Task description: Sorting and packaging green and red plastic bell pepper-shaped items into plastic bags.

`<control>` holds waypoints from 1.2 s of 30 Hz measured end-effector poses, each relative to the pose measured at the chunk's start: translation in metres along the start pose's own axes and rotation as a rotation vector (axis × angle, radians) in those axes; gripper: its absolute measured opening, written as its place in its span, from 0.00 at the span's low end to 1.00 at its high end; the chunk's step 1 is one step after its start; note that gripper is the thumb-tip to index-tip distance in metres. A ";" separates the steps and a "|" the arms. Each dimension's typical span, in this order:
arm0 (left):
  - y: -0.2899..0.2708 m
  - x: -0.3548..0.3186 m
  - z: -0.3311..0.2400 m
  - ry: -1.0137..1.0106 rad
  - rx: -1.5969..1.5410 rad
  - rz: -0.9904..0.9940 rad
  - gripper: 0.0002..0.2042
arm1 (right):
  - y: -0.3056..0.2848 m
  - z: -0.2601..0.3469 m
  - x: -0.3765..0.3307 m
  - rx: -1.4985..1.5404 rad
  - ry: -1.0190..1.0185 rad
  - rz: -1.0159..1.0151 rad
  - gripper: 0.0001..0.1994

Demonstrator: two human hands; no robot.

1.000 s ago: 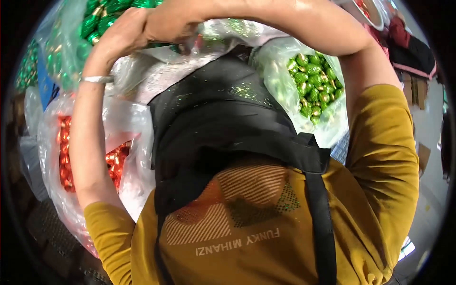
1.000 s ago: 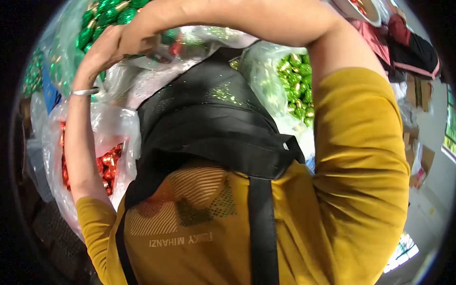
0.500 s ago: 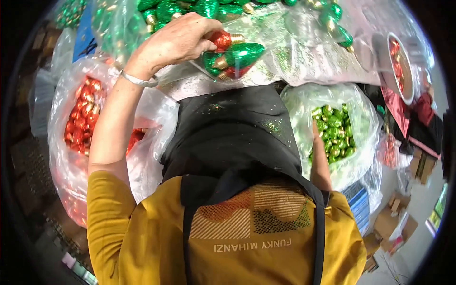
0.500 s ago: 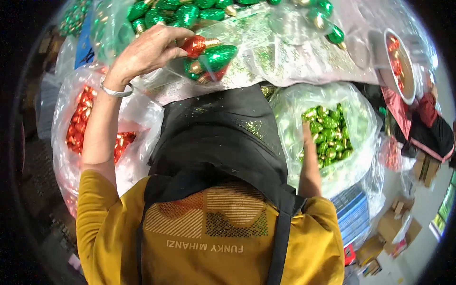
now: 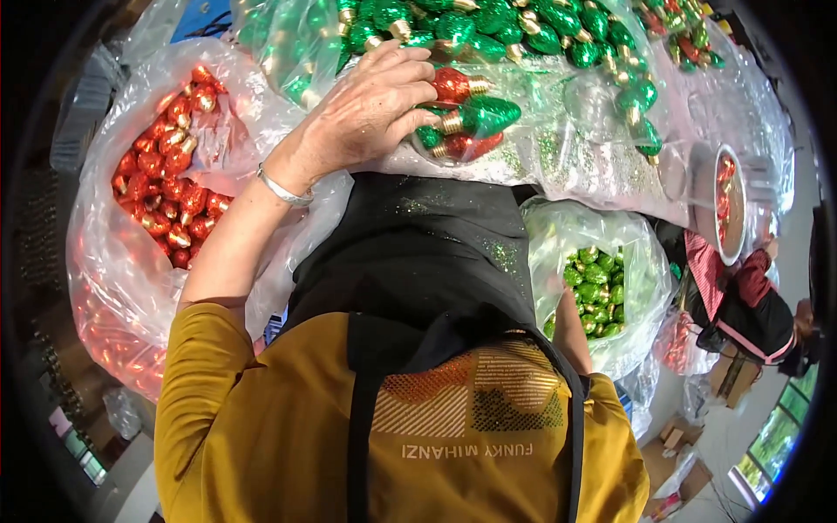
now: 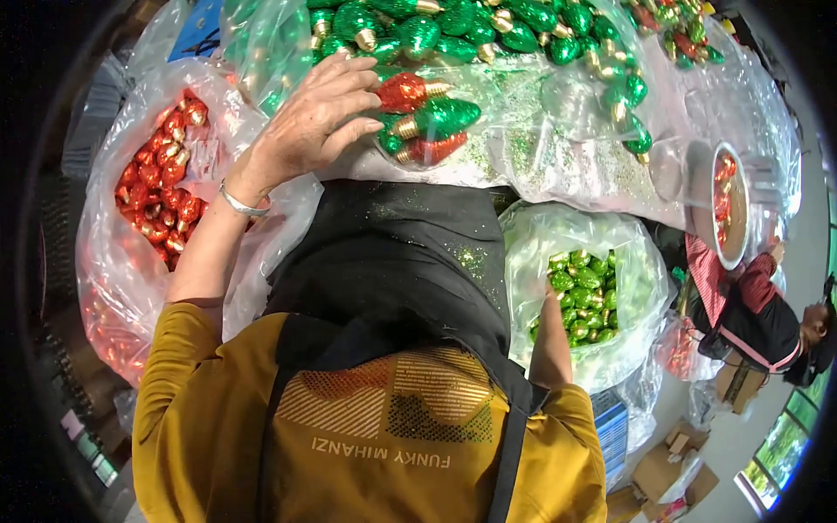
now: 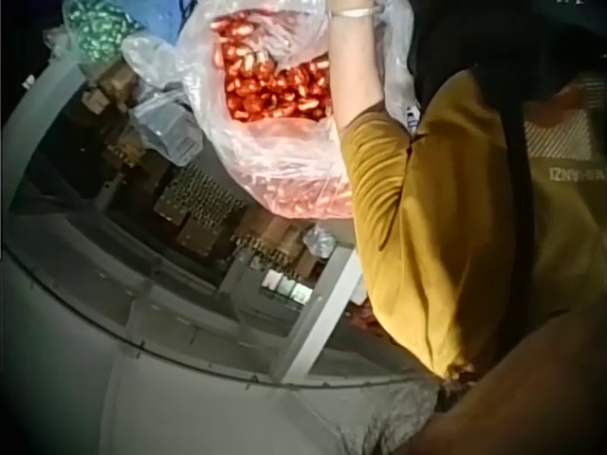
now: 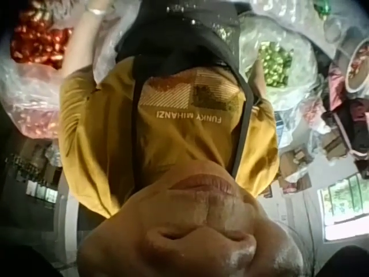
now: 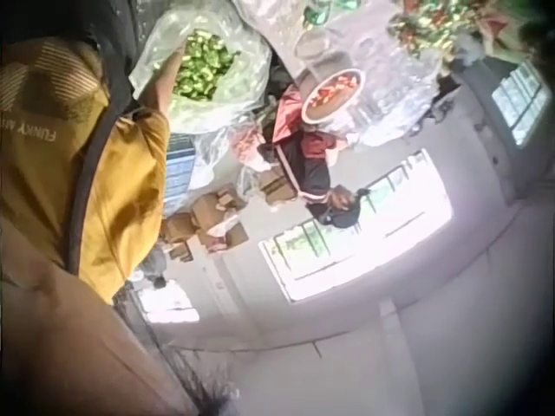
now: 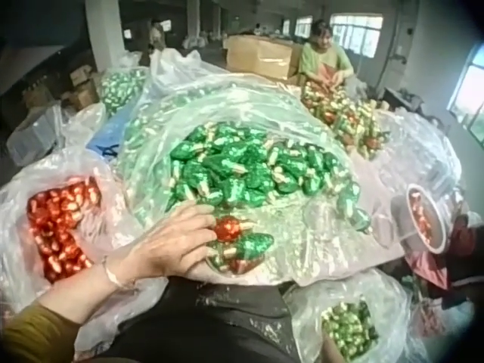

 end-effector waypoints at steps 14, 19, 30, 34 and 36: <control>0.003 -0.021 0.007 0.022 -0.167 0.011 0.08 | -0.076 0.495 -0.015 0.111 -0.831 -0.651 0.20; -0.001 -0.023 0.004 -0.013 -0.145 0.039 0.08 | 0.013 0.564 0.040 -0.284 -0.998 -0.119 0.21; -0.007 -0.028 0.004 -0.027 -0.195 -0.050 0.07 | 0.068 0.553 0.085 -0.351 -0.857 0.205 0.20; -0.007 -0.029 0.004 -0.055 -0.211 -0.072 0.06 | 0.063 0.525 0.095 -0.276 -0.748 0.143 0.19; -0.006 -0.032 0.007 -0.062 -0.182 -0.038 0.08 | 0.068 0.529 0.096 -0.419 -0.719 0.246 0.18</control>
Point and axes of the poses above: each hand's wrist, its own x-axis towards the middle knuckle, its own y-axis out of the palm, z = x × y, the point moved 7 cm from there along x, towards the middle knuckle, and after that the axes turned 5 degrees about -y, right-handed, at the moved point
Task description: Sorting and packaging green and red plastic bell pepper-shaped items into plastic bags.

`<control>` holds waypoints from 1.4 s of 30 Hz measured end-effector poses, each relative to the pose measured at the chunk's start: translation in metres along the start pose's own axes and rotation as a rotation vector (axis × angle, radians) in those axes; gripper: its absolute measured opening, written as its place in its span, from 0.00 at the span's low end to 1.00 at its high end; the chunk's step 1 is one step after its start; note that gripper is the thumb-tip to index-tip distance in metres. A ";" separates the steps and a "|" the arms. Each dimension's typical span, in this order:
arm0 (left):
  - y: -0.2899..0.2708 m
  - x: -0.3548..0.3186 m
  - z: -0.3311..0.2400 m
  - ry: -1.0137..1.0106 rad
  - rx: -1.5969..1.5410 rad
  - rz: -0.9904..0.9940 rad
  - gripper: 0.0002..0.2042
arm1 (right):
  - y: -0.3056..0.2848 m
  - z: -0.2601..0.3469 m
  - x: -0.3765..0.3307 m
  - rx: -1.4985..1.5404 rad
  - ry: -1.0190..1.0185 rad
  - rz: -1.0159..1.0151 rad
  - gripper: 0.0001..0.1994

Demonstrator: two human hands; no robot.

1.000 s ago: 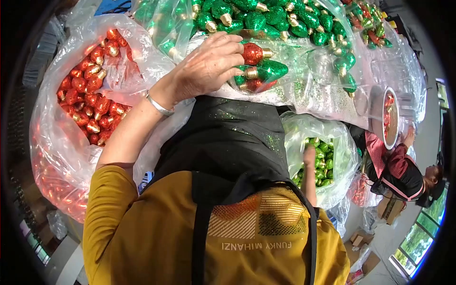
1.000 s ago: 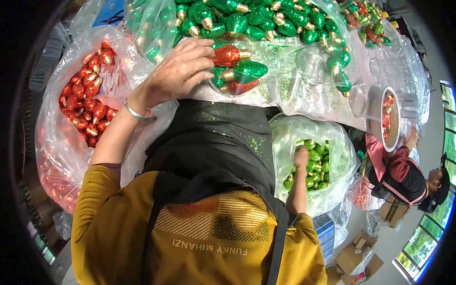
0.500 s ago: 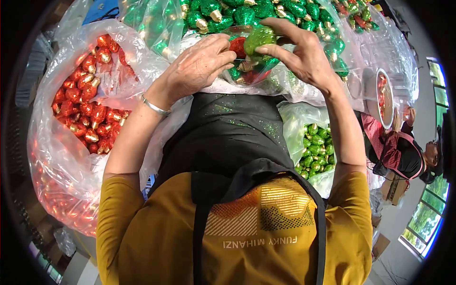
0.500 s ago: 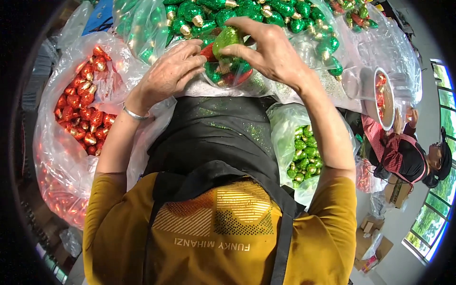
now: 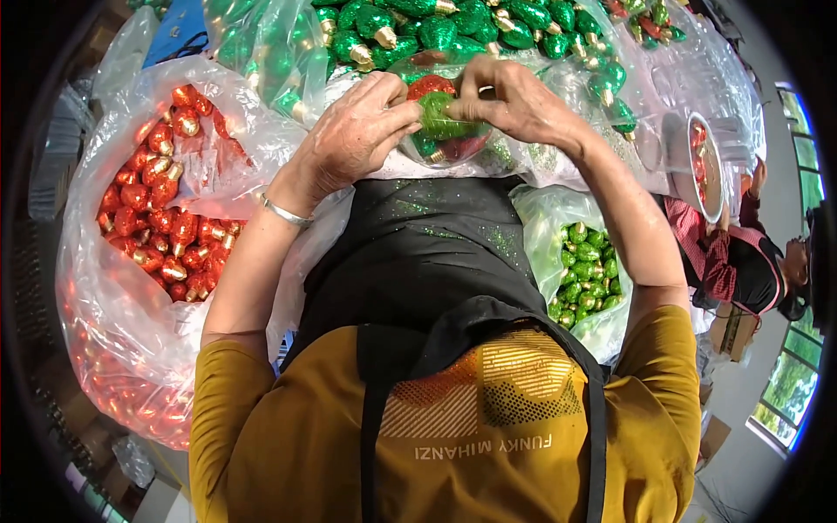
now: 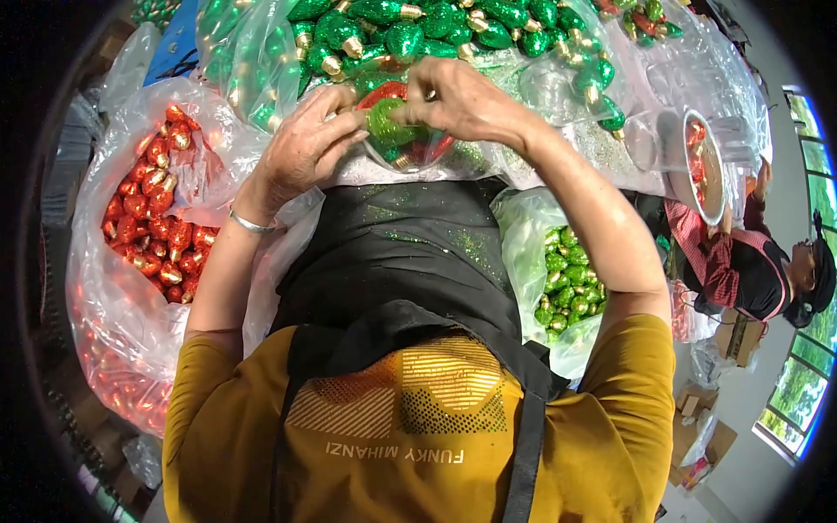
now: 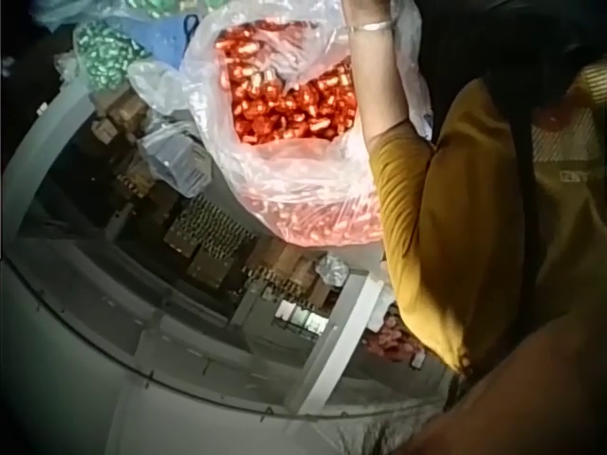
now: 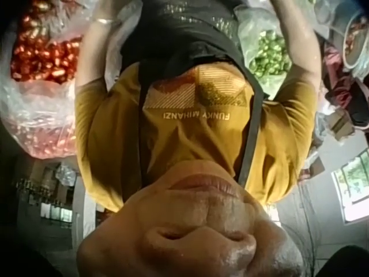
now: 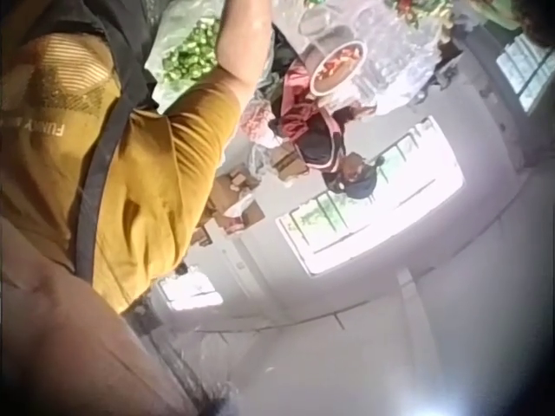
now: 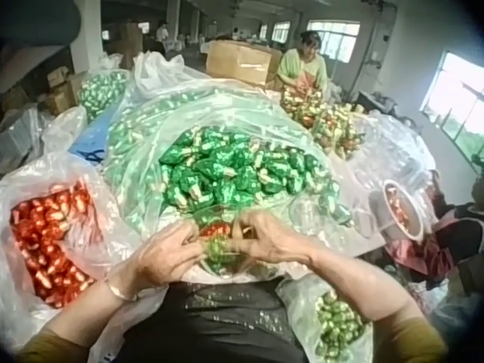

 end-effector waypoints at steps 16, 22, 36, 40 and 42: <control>-0.014 0.046 -0.030 0.060 0.155 0.022 0.08 | -0.003 0.016 0.005 -0.334 0.025 0.586 0.12; 0.033 0.048 -0.039 0.107 -0.031 0.279 0.08 | 0.022 -0.018 0.006 -0.479 -0.144 0.590 0.12; 0.049 0.044 -0.040 0.094 -0.167 0.475 0.04 | 0.025 0.008 0.011 -0.716 -0.227 0.662 0.09; 0.054 0.045 -0.039 0.027 -0.138 0.561 0.03 | 0.025 0.005 0.013 -0.695 -0.195 0.532 0.09; 0.054 0.045 -0.037 0.039 -0.133 0.549 0.03 | 0.021 0.014 0.014 -0.539 -0.377 0.325 0.09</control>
Point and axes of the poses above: each hand's wrist, its own x-axis towards the middle knuckle, its own y-axis out of the palm, z = x × y, the point moved 7 cm from there along x, towards the middle knuckle, and after that the axes turned 5 degrees about -y, right-handed, at the moved point
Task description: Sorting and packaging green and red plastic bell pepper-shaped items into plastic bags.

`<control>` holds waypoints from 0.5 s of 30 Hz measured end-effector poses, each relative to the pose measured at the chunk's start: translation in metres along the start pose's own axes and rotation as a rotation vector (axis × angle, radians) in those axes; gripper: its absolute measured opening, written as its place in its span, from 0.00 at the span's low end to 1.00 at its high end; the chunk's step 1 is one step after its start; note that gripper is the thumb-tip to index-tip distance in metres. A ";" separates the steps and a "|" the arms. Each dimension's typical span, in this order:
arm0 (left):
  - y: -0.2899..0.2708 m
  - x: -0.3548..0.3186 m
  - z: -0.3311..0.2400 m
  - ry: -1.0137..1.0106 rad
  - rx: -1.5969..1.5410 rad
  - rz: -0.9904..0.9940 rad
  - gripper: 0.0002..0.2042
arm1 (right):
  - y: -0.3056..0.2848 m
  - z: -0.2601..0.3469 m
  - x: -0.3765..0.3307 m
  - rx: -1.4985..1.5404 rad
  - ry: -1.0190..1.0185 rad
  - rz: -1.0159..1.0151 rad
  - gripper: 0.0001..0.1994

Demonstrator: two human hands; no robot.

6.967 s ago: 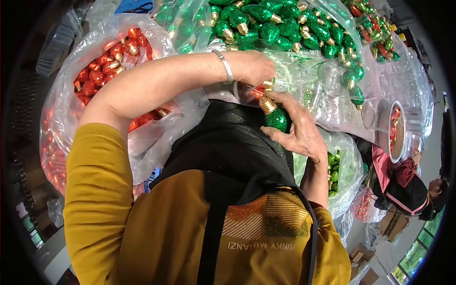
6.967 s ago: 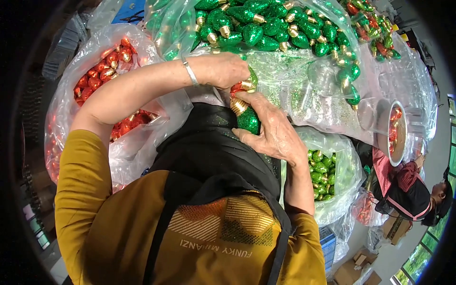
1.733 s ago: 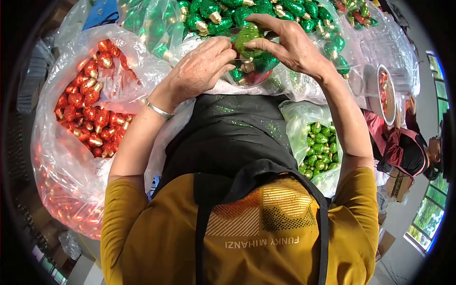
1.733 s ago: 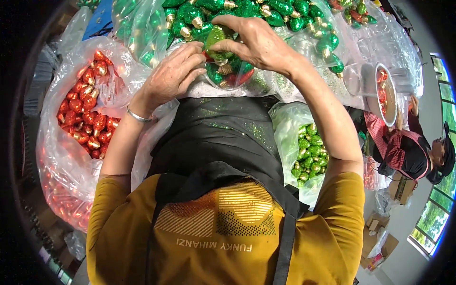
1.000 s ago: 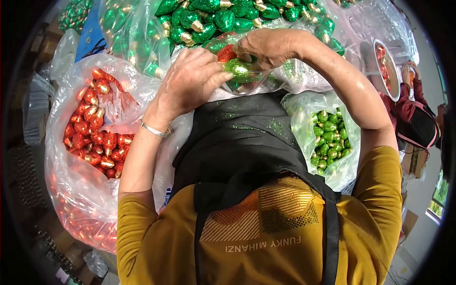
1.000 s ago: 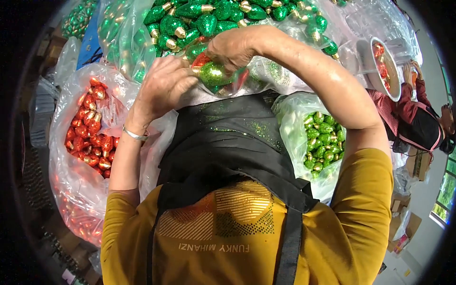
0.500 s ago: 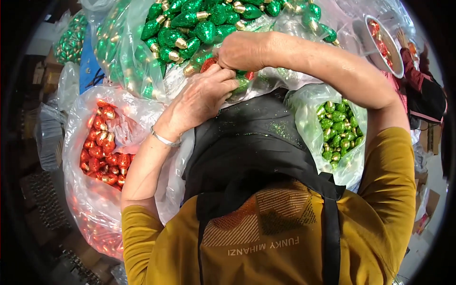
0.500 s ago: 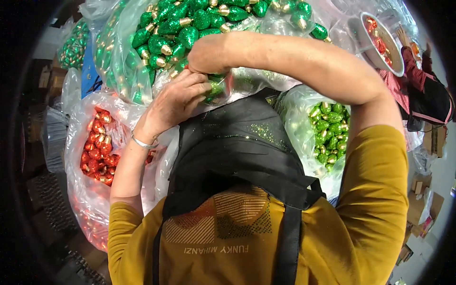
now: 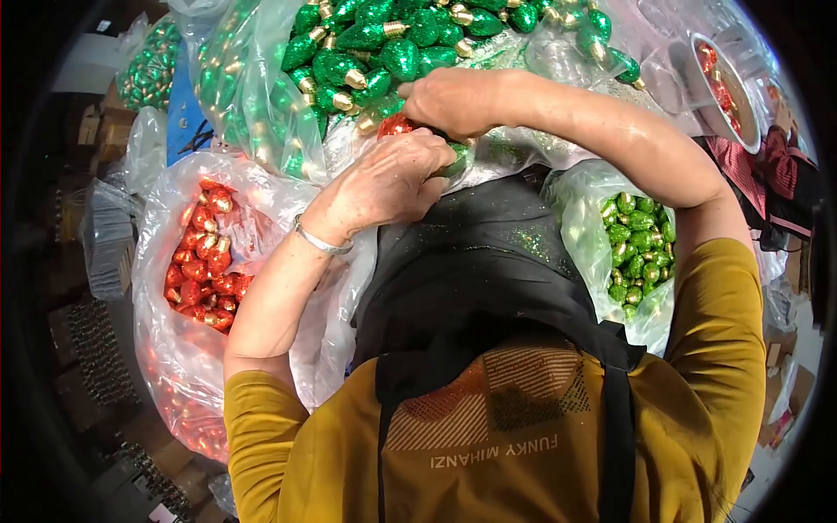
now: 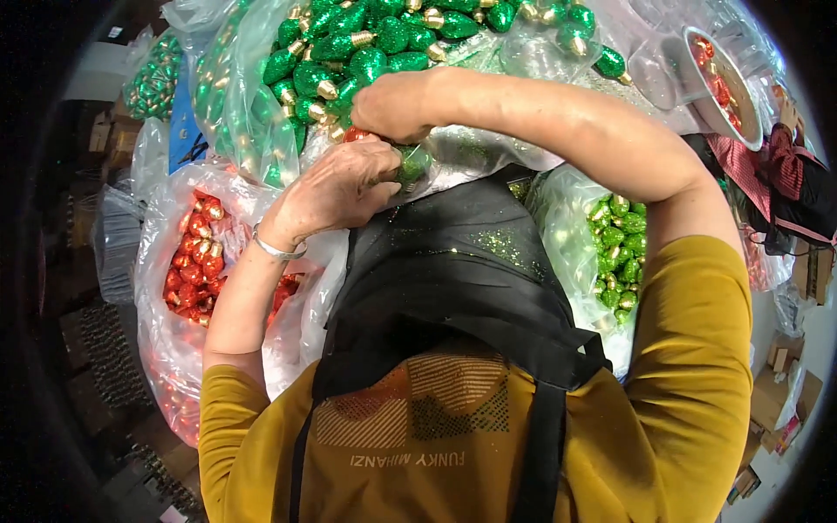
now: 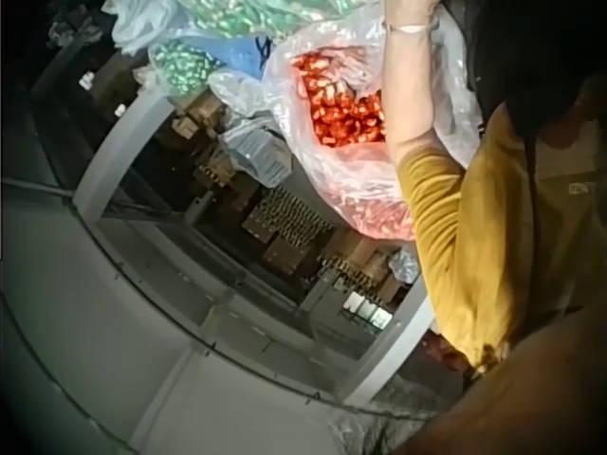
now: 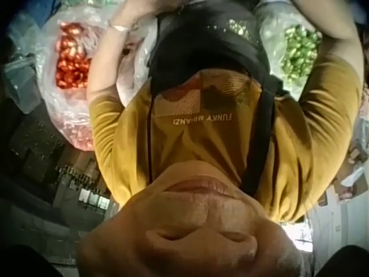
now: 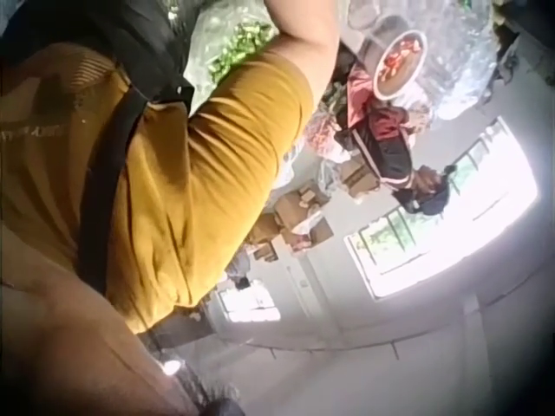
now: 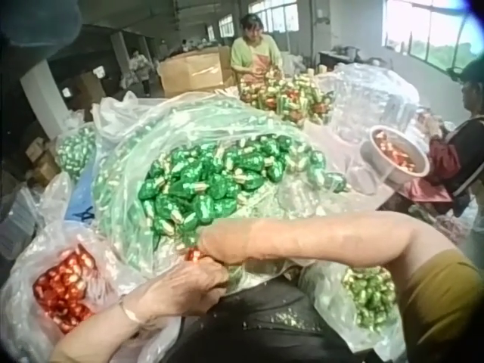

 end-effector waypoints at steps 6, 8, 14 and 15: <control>-0.005 0.003 0.013 -0.212 0.008 0.181 0.05 | 0.007 -0.007 0.019 0.000 0.171 0.111 0.08; -0.006 0.002 0.010 -0.168 -0.003 0.166 0.05 | 0.007 -0.014 0.025 -0.028 0.154 0.185 0.07; -0.023 -0.010 0.043 -0.462 -0.555 -0.004 0.08 | 0.005 -0.006 0.021 0.048 0.138 0.065 0.06; -0.022 -0.012 0.045 -0.464 -0.548 -0.004 0.08 | 0.002 -0.004 0.019 0.054 0.129 0.049 0.06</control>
Point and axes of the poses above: each hand's wrist, its own x-axis towards the middle knuckle, its own y-axis out of the palm, z = x × y, the point moved 7 cm from there along x, towards the middle knuckle, and after that the axes turned 5 degrees about -y, right-handed, at the moved point
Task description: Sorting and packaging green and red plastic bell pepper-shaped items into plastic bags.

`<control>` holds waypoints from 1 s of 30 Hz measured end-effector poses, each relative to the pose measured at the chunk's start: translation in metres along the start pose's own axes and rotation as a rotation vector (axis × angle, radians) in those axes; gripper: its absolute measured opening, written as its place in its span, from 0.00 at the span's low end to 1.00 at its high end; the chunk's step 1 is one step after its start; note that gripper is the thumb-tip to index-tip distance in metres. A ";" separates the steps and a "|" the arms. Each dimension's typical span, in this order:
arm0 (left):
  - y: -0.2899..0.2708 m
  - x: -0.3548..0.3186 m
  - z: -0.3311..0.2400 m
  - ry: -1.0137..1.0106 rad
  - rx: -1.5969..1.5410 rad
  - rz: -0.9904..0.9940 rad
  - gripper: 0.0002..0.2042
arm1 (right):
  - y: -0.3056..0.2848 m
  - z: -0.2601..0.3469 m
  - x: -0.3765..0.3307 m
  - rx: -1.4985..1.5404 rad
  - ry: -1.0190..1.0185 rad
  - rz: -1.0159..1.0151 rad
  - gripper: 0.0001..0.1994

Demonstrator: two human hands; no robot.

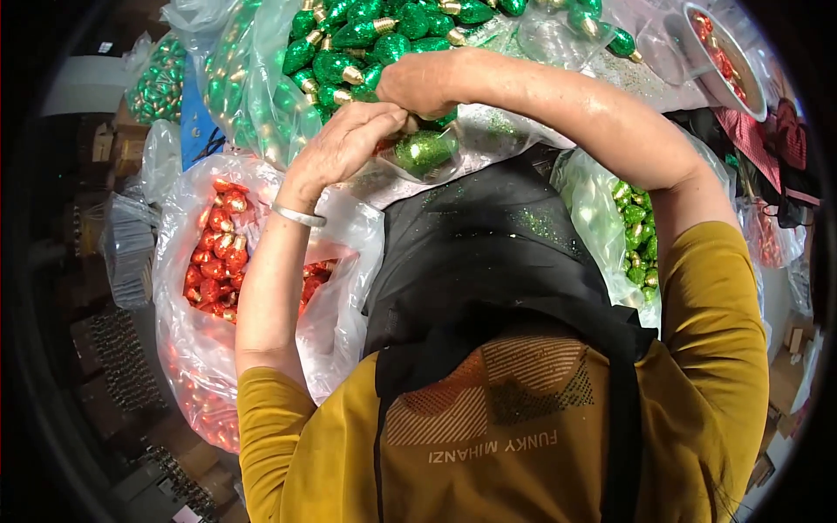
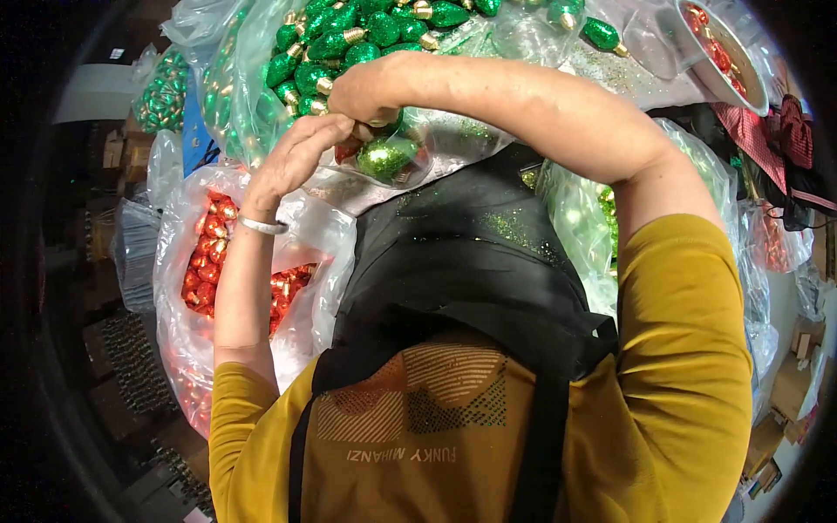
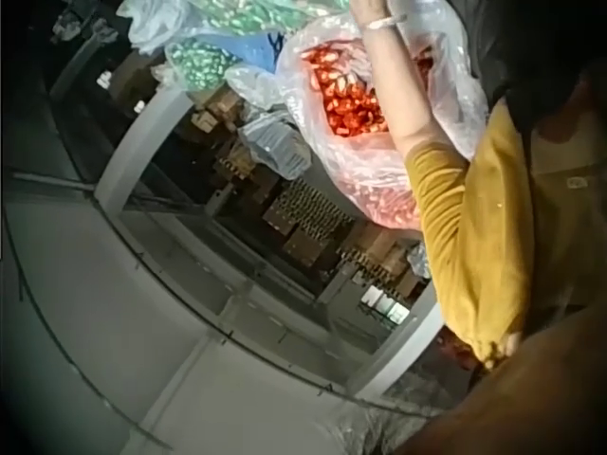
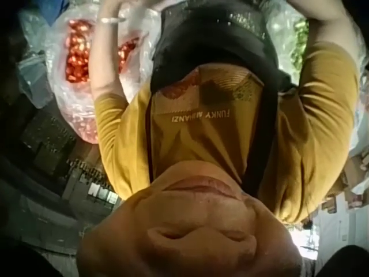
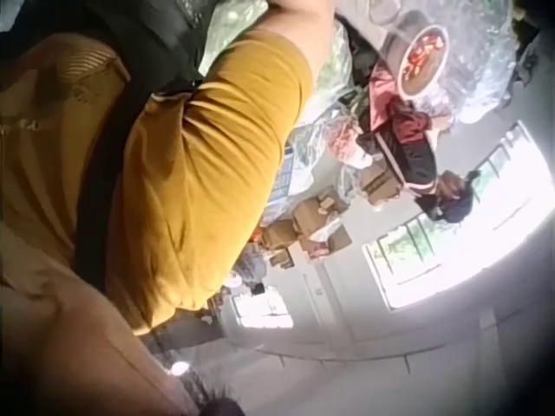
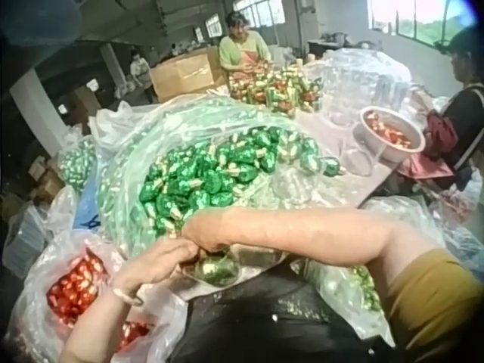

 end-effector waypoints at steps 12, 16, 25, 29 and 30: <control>0.006 0.041 0.015 -0.043 0.746 0.060 0.30 | -0.001 -0.015 -0.003 0.050 0.103 -0.107 0.08; 0.013 0.039 0.001 0.058 0.775 0.083 0.31 | -0.014 0.000 -0.032 0.149 0.128 -0.201 0.09; -0.002 0.040 -0.003 0.246 0.752 0.086 0.39 | 0.068 -0.049 -0.283 0.198 0.776 -1.079 0.08; -0.008 0.056 -0.001 0.036 0.606 0.233 0.42 | 0.243 -0.053 -0.449 0.326 1.446 -1.194 0.13; -0.010 0.058 0.001 -0.019 0.599 0.243 0.42 | 0.299 -0.052 -0.482 0.276 1.567 -1.024 0.15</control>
Point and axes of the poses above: each hand's wrist, its own x-axis towards the middle knuckle, its own y-axis out of the palm, z = x × y, the point moved 7 cm from there along x, towards the middle knuckle, and after that the axes turned 5 degrees about -y, right-handed, at the moved point
